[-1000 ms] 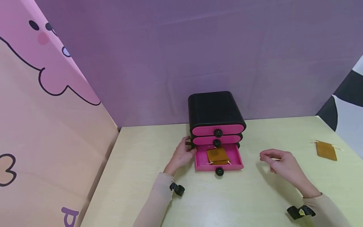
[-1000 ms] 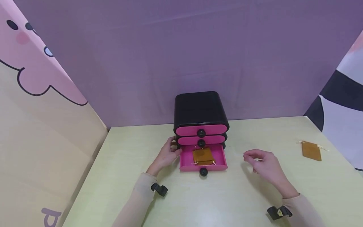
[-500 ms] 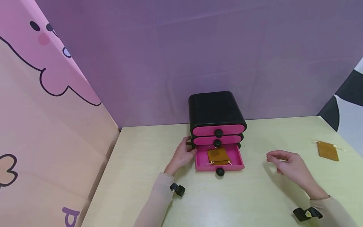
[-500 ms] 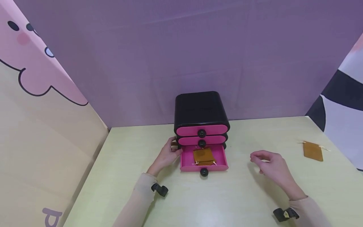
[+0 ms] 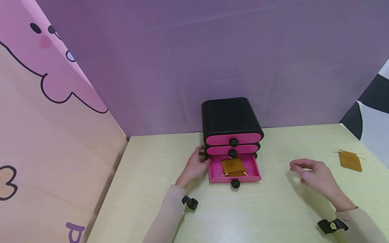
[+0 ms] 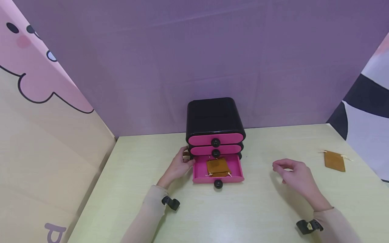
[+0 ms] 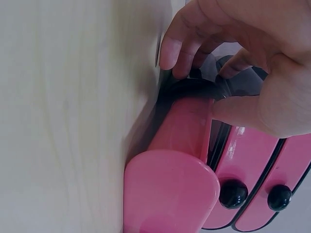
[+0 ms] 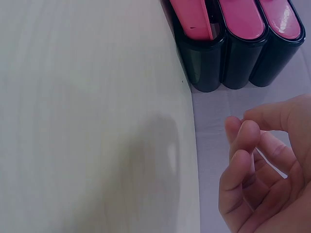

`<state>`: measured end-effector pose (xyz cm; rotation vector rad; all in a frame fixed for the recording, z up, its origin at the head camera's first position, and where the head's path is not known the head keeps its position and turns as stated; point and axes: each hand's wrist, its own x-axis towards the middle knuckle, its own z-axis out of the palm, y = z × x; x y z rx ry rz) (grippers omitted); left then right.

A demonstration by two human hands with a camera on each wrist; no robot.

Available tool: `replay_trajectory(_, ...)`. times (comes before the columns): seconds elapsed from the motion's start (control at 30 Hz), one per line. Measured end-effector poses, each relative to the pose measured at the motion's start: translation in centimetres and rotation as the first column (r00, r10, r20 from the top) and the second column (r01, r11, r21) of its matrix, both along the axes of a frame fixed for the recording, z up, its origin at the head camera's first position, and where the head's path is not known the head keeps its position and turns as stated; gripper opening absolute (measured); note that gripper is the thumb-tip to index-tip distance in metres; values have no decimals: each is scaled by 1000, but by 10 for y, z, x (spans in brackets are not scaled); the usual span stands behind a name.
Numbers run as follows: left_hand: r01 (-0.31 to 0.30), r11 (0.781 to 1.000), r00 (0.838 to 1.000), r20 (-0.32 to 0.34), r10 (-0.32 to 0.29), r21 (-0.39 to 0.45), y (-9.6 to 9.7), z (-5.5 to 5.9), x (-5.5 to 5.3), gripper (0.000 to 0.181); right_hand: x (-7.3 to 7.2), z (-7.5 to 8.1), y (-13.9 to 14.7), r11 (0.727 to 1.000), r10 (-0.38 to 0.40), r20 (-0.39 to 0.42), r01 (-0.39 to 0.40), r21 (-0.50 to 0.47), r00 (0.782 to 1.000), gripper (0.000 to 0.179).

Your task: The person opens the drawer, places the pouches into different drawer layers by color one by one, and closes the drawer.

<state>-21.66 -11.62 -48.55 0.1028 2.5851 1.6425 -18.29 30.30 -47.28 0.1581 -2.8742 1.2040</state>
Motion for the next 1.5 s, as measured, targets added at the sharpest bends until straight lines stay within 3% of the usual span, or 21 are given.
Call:
replay_trajectory(0.6, -4, 1000, 1000, 8, 4, -7, 0, 3, 2, 64, -5, 0, 31, 999, -33, 11, 32, 11, 999, 43)
replay_trajectory(1.0, 4, 1000, 1000, 6, -4, -7, 0, 2, 0, 64, -10, -7, 52, 997, -71, 63, 69, 27, 996, 50)
replay_trajectory(1.5, 5, 1000, 1000, 10, -5, -19, 0, 6, 2, 64, -15, -8, 65, 997, -68, 77, 66, 34, 995, 51)
